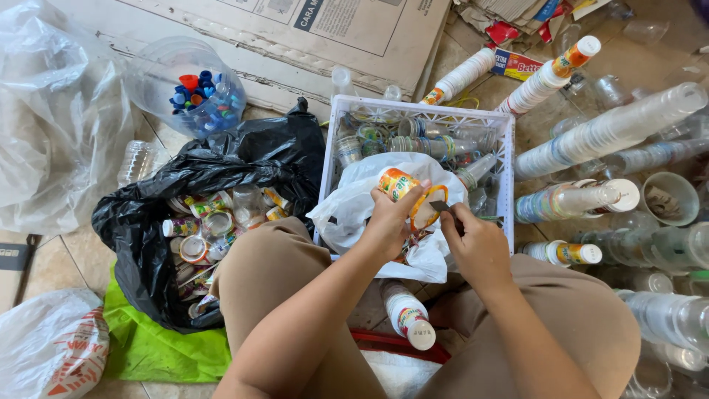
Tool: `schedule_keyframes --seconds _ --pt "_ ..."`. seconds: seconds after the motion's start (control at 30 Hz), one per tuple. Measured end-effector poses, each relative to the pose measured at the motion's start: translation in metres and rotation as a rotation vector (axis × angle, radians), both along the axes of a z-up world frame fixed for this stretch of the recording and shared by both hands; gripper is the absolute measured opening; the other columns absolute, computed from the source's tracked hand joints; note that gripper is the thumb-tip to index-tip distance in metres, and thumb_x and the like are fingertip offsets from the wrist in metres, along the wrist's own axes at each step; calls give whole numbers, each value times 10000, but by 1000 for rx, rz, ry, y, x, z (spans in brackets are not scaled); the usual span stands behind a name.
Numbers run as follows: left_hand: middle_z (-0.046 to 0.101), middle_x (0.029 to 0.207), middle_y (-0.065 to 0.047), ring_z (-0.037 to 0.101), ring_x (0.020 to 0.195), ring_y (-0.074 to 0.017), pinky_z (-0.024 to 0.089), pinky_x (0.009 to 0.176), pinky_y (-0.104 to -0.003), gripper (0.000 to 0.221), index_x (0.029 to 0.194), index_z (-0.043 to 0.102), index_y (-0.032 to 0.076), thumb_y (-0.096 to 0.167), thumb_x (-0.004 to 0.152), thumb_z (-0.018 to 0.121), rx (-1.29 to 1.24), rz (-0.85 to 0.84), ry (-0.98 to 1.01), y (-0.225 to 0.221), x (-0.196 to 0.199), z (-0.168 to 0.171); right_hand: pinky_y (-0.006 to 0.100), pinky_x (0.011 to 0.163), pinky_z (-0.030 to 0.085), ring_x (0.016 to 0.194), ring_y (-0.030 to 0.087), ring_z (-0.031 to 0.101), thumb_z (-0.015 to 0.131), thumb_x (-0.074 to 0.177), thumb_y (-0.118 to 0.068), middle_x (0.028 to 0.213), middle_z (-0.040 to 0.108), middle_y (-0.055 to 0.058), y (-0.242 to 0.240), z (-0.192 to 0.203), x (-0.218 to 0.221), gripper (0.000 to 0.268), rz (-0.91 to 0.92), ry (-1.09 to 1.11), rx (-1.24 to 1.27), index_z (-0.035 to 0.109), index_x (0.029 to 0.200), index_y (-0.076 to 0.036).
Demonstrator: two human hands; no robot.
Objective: The person sits on the floor and uses red scissors to cut the rims off small plastic cups. They hold each cup in their left hand and cut around the top edge, then place the cut pieces into a white plastic bag inside a crate.
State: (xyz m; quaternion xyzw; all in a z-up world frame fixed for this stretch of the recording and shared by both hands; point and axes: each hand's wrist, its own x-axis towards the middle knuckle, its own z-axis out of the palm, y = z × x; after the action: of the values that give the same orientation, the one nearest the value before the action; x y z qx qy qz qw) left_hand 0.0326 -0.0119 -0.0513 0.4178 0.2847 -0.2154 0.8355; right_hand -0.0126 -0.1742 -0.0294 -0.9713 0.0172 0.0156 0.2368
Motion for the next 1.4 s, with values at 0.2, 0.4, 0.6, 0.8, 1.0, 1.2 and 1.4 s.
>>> schedule_keyframes --seconds 0.2,0.4,0.6,0.8,1.0,1.2,1.4 --pt "473 1234 -294 654 1045 -357 592 776 -464 1119 1466 87 -1 349 775 896 -83 109 -12 -2 7 -11 467 634 539 687 410 692 498 1039 -512 626 677 138 -1 3 -2 390 4 18 91 662 915 -181" --pt "676 1001 -124 701 815 -214 596 693 -369 642 1269 463 24 193 773 833 -119 247 10 -2 -1 49 528 633 549 738 448 709 622 967 -350 680 702 196 -1 -15 -3 216 15 -58 108 701 914 -155" --pt "626 1190 -133 681 993 -237 604 854 -385 674 1300 355 109 239 834 824 -73 267 1 -6 9 8 526 704 562 825 466 716 564 987 -419 745 719 222 8 3 -7 282 -31 103 277 689 1035 -171" --pt "632 1167 -122 712 974 -260 643 819 -440 623 1267 341 125 261 868 800 -73 259 -101 -7 3 -7 489 709 565 841 442 719 578 973 -448 752 715 187 17 16 -5 286 -82 104 387 687 1031 -191" --pt "693 1143 -106 721 946 -234 619 821 -410 462 1266 497 140 199 884 750 -186 318 -35 -19 1 -31 577 757 544 892 512 693 565 990 -372 833 723 275 9 7 -2 300 -25 111 426 703 1071 -118" --pt "673 1183 -133 707 998 -276 597 870 -457 557 1364 433 171 168 891 727 -236 371 -37 -25 3 -38 556 783 547 945 483 705 597 966 -358 897 744 264 11 14 -3 296 -51 177 435 718 1097 -122" --pt "628 1164 -160 676 957 -279 599 810 -488 704 1347 352 166 189 815 814 -216 354 -25 -16 16 -19 334 416 455 425 214 551 580 998 -275 442 557 101 -7 -36 1 242 -135 180 641 720 904 -101"
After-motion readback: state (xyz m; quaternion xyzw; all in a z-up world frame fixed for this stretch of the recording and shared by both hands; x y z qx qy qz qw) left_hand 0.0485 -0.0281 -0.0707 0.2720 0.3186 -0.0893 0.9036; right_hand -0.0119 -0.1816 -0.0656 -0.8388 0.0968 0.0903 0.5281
